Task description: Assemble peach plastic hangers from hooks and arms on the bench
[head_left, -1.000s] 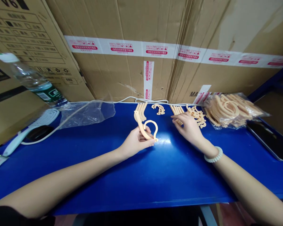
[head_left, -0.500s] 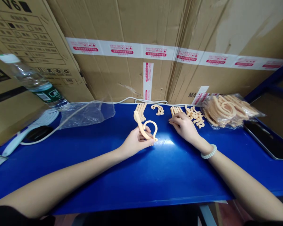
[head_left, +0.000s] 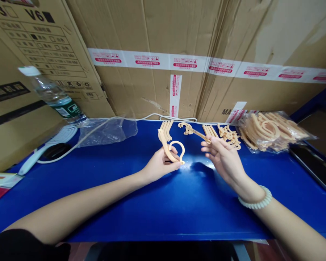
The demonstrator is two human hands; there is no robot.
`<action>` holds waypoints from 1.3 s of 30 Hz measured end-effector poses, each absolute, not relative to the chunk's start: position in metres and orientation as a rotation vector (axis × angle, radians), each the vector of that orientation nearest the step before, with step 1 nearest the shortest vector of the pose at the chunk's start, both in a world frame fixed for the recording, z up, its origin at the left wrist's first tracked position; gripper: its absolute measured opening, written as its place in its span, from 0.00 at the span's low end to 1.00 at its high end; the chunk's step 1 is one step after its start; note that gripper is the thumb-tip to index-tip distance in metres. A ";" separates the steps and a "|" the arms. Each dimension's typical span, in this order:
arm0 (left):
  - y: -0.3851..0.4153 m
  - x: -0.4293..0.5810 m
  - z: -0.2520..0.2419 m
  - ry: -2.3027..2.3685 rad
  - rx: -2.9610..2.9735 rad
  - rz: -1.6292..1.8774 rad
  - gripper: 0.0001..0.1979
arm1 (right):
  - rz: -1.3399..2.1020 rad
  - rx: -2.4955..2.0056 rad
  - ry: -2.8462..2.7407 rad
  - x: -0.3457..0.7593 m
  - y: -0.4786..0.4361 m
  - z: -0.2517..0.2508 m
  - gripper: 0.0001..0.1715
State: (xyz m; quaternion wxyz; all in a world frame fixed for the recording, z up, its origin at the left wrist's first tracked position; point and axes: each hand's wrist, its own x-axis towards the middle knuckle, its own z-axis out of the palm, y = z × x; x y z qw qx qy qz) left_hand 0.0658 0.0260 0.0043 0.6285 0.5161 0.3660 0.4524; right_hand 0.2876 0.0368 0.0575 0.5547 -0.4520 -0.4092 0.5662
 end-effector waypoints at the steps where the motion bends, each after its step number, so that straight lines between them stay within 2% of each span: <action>1: 0.026 0.066 0.005 0.841 1.187 1.037 0.26 | 1.374 -1.074 -0.935 0.286 0.036 0.054 0.21; 8: 0.028 0.065 0.006 0.843 1.242 1.038 0.25 | 1.585 -1.080 -0.920 0.278 0.036 0.034 0.30; 12: 0.028 0.064 0.006 0.853 1.277 1.054 0.23 | 1.707 -1.071 -1.075 0.276 0.034 0.033 0.23; 22: 0.028 0.062 0.005 0.766 1.301 1.005 0.24 | 1.600 -1.012 -1.473 0.274 0.035 0.027 0.18; 29: 0.028 0.061 0.005 0.751 1.295 0.996 0.23 | 1.538 -1.003 -1.601 0.274 0.034 0.027 0.17; 34: 0.026 0.062 0.007 0.819 1.317 1.014 0.19 | 1.478 -1.009 -1.662 0.274 0.035 0.024 0.19; 39: 0.026 0.062 0.008 0.844 1.311 1.017 0.19 | 1.470 -0.996 -1.648 0.274 0.035 0.023 0.17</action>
